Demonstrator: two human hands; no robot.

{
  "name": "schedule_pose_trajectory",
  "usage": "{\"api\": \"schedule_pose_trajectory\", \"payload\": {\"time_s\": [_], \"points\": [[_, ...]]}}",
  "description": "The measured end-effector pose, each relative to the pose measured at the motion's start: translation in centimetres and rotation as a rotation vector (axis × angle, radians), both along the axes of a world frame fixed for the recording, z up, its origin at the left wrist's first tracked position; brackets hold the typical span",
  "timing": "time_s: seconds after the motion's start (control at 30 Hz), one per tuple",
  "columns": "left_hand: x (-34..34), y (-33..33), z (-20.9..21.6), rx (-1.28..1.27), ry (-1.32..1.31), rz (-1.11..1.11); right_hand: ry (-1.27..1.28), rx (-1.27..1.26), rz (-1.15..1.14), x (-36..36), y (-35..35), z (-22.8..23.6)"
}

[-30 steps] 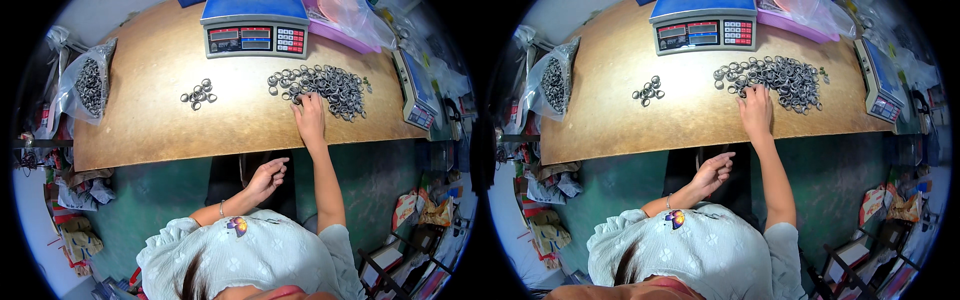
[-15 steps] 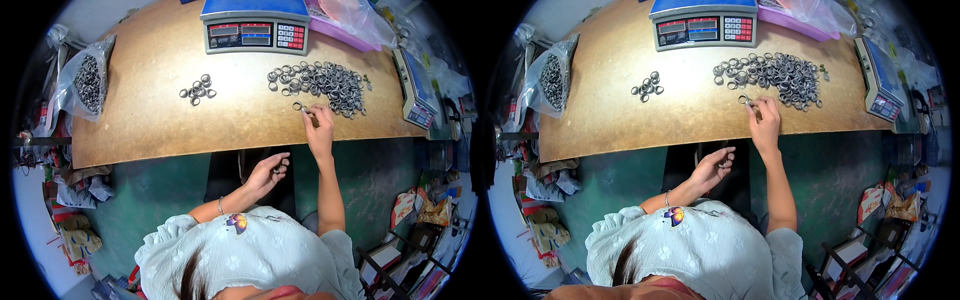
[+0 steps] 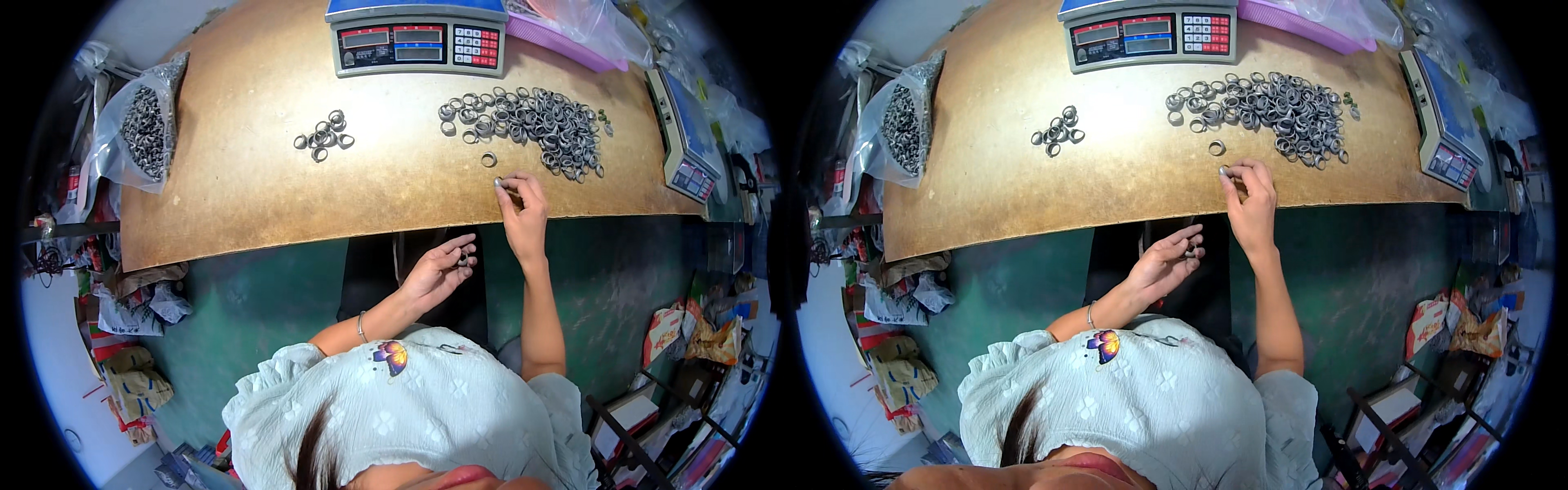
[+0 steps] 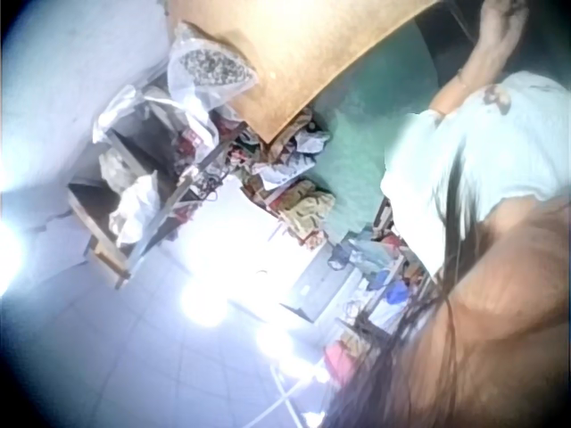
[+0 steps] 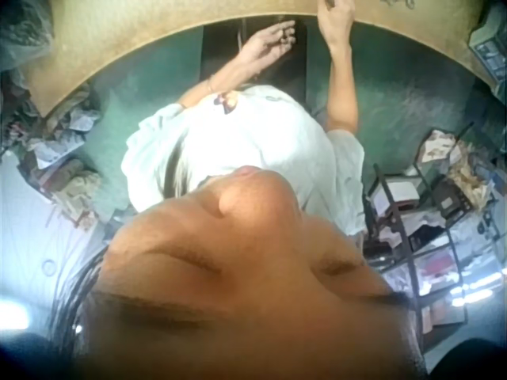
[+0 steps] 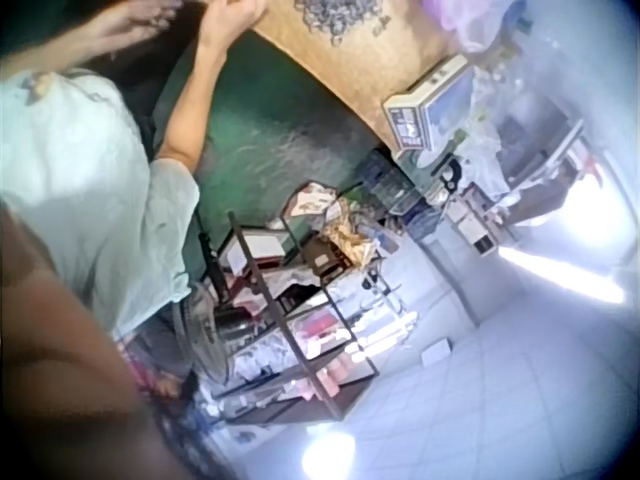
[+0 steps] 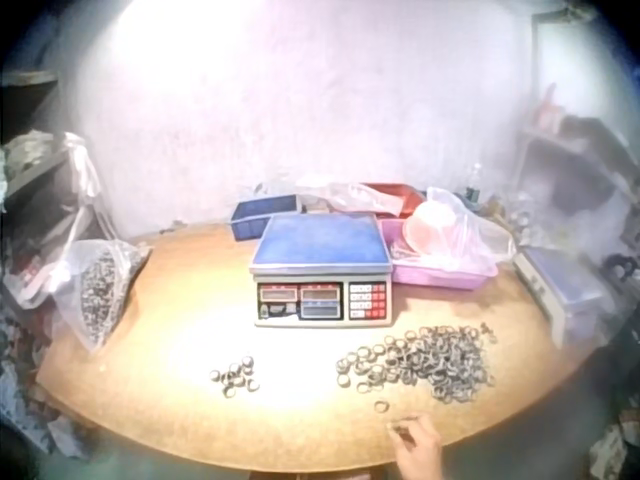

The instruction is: The person picks up metal rings from a pile and a plastic bag, placing them into smaller groups on a wooden desk near a digital scale.

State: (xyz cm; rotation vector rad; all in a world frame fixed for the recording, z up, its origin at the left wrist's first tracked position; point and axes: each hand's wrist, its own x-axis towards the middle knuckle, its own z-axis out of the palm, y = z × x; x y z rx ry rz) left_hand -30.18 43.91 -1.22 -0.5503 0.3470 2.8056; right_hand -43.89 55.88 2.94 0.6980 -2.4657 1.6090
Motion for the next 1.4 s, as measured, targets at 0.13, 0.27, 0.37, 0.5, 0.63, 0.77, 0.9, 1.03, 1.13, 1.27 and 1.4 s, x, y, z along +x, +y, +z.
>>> {"api": "schedule_pose_trajectory", "payload": {"time_s": [0.13,0.27,0.37,0.5,0.63,0.77,0.9,1.03,1.13,1.27,1.4], "points": [[0.1,-0.4,-3.8,-0.07,-0.257,0.032,-0.057,-0.017,0.05,1.0,0.1,0.7],[-1.4,-0.8,-10.4,-0.434,-0.541,0.238,-0.206,-0.043,0.115,2.6,0.8,1.8],[-1.1,-2.4,-17.2,-0.651,-0.684,0.233,-0.149,-0.037,0.139,3.4,0.9,1.6],[-0.7,-1.8,-13.5,-0.508,-0.657,0.051,-0.1,0.011,0.237,4.0,1.9,2.3],[0.2,-1.3,-1.6,0.128,-0.106,-0.092,-0.017,0.162,0.435,4.9,1.3,2.4],[-0.3,-1.1,0.6,0.062,-0.019,-0.073,-0.122,0.007,0.255,3.3,0.2,2.5],[-0.7,-0.4,0.8,-0.017,0.038,-0.13,0.212,0.23,-0.135,-2.6,-2.2,0.9],[-2.0,0.2,3.6,-0.161,-0.063,-0.069,0.229,0.306,-0.08,-3.9,-2.5,-0.2],[-2.1,-0.2,4.8,-0.084,-0.132,0.005,-0.103,0.189,0.114,-0.7,-1.2,1.7],[-1.1,-0.6,2.5,-0.061,-0.038,0.027,-0.229,0.095,0.567,1.0,-0.5,2.9],[-0.9,-0.6,2.2,-0.17,-0.08,-0.124,0.057,0.101,0.026,-3.8,-3.5,2.6]]}}
